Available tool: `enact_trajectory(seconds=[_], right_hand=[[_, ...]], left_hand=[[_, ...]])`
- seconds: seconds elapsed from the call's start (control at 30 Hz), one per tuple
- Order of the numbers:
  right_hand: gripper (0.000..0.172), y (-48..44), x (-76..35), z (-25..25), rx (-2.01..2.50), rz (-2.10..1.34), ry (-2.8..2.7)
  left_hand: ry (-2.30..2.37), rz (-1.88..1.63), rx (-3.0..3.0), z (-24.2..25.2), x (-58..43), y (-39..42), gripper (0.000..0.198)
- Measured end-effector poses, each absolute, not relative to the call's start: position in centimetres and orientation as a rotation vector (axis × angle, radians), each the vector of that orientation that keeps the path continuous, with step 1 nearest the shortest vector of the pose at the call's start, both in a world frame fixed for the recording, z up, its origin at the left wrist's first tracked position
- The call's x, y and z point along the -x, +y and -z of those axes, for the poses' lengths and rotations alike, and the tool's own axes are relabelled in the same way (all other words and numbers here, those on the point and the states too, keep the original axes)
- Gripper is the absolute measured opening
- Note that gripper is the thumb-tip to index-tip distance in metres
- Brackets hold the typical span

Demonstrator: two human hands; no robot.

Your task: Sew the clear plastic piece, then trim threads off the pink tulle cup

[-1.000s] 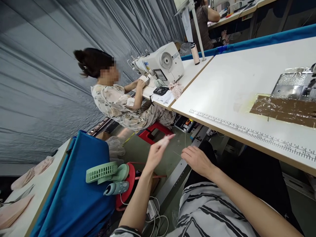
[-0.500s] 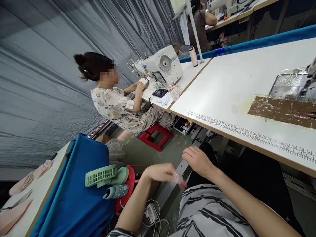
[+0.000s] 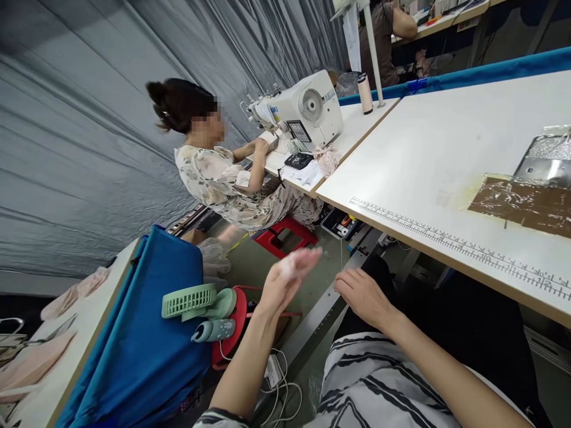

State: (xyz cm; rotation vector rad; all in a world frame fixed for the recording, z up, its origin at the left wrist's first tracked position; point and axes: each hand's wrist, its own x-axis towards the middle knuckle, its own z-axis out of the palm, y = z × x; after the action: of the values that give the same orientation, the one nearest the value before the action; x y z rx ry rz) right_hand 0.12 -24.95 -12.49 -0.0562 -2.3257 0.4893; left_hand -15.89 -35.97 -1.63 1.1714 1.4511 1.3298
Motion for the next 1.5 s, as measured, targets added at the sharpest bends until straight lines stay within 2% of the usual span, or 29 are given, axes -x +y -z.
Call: enact_trajectory(seconds=[0.03, 0.07, 0.1, 0.17, 0.2, 0.23, 0.3, 0.37, 0.4, 0.47, 0.57, 0.6, 0.67, 0.73, 0.77, 0.83, 0.87, 0.93, 0.97, 1.0, 1.07, 1.13, 1.17, 1.23, 1.3, 1.33, 1.4, 1.43, 1.5], right_hand=[[0.021, -25.1, -0.2, 12.5, 0.048, -0.489, -2.329], [0.021, -25.2, -0.2, 12.5, 0.043, -0.489, -2.333], [0.021, -25.2, -0.3, 12.5, 0.04, -0.49, -2.336], [0.022, -25.2, -0.5, 12.5, 0.045, -0.496, -2.342], [0.022, -25.1, -0.7, 12.5, 0.05, -0.499, -2.343], [0.023, -25.1, -0.8, 12.6, 0.054, -0.502, -2.344], [0.023, -25.2, -0.9, 12.7, 0.054, -0.505, -2.346], [0.022, -25.5, -0.9, 12.8, 0.046, -0.508, -2.345], [0.021, -25.6, -1.0, 12.8, 0.041, -0.51, -2.345], [0.02, -25.8, -1.1, 12.7, 0.039, -0.516, -2.344], [0.02, -25.9, -1.5, 12.8, 0.049, -0.528, -2.341], [0.021, -26.0, -1.6, 12.9, 0.051, -0.531, -2.339], [0.021, -26.3, -1.8, 13.1, 0.048, -0.537, -2.336], [0.021, -26.5, -2.0, 13.3, 0.04, -0.542, -2.336], [0.021, -26.6, -2.1, 13.3, 0.038, -0.544, -2.336], [0.02, -26.6, -2.2, 13.3, 0.038, -0.547, -2.335], [0.02, -26.5, -2.3, 13.2, 0.04, -0.547, -2.333], [0.019, -26.4, -2.3, 13.2, 0.054, -0.548, -2.326], [0.018, -26.4, -2.3, 13.2, 0.06, -0.549, -2.323], [0.018, -26.4, -2.3, 13.2, 0.063, -0.549, -2.32], [0.018, -26.5, -2.2, 13.3, 0.057, -0.551, -2.321], [0.019, -26.6, -2.3, 13.3, 0.045, -0.549, -2.33], [0.019, -26.7, -2.3, 13.4, 0.04, -0.548, -2.336], [0.019, -26.5, -2.6, 13.4, 0.04, -0.544, -2.341], [0.019, -26.4, -2.7, 13.5, 0.051, -0.54, -2.335], [0.019, -26.3, -2.7, 13.5, 0.059, -0.539, -2.33], [0.019, -26.4, -2.7, 13.6, 0.064, -0.537, -2.323], [0.02, -26.4, -2.6, 13.6, 0.059, -0.537, -2.323], [0.02, -26.6, -2.4, 13.5, 0.041, -0.535, -2.324]], left_hand=[[1.718, -1.24, -1.206, 2.1, 16.1, -35.9, 0.044], [1.853, -1.009, -1.24, 2.6, 16.2, -35.8, 0.047], [1.841, -0.772, -1.264, 2.9, 16.3, -35.8, 0.046], [1.514, -0.398, -1.296, 3.1, 16.1, -36.0, 0.038], [1.291, -0.335, -1.286, 3.1, 16.0, -36.2, 0.035], [1.111, -0.372, -1.266, 2.9, 15.8, -36.4, 0.034], [1.009, -0.8, -1.191, 2.8, 15.6, -36.6, 0.045], [1.287, -1.228, -1.134, 3.0, 15.8, -36.5, 0.055], [1.469, -1.27, -1.134, 3.1, 16.0, -36.4, 0.055], [1.604, -0.998, -1.189, 3.2, 16.1, -36.3, 0.049], [1.098, -0.443, -1.206, 2.8, 15.5, -36.8, 0.04], [0.929, -0.455, -1.169, 2.7, 15.1, -37.0, 0.039], [0.87, -0.873, -1.075, 2.7, 14.7, -37.0, 0.039], [1.265, -1.303, -1.057, 3.0, 14.7, -36.6, 0.044], [1.508, -1.29, -1.101, 3.3, 14.8, -36.3, 0.048], [1.731, -0.896, -1.228, 3.4, 15.1, -36.0, 0.051], [1.662, -0.666, -1.277, 3.4, 15.1, -36.0, 0.047], [1.266, -0.369, -1.29, 2.9, 14.9, -36.3, 0.039], [1.064, -0.345, -1.266, 2.6, 14.7, -36.6, 0.038], [0.923, -0.431, -1.224, 2.5, 14.5, -36.9, 0.039], [0.897, -0.906, -1.109, 2.4, 14.3, -37.1, 0.046], [1.259, -1.231, -1.065, 2.8, 14.4, -36.7, 0.05], [1.453, -1.176, -1.089, 3.0, 14.5, -36.5, 0.051], [1.593, -0.772, -1.173, 3.0, 14.7, -36.2, 0.052], [1.275, -0.372, -1.208, 2.5, 14.5, -36.3, 0.049], [1.06, -0.3, -1.195, 2.2, 14.2, -36.4, 0.045], [0.87, -0.516, -1.143, 1.7, 13.8, -36.8, 0.042], [0.948, -0.762, -1.123, 1.6, 13.7, -36.9, 0.043], [1.43, -1.138, -1.134, 1.9, 13.8, -36.7, 0.047]])
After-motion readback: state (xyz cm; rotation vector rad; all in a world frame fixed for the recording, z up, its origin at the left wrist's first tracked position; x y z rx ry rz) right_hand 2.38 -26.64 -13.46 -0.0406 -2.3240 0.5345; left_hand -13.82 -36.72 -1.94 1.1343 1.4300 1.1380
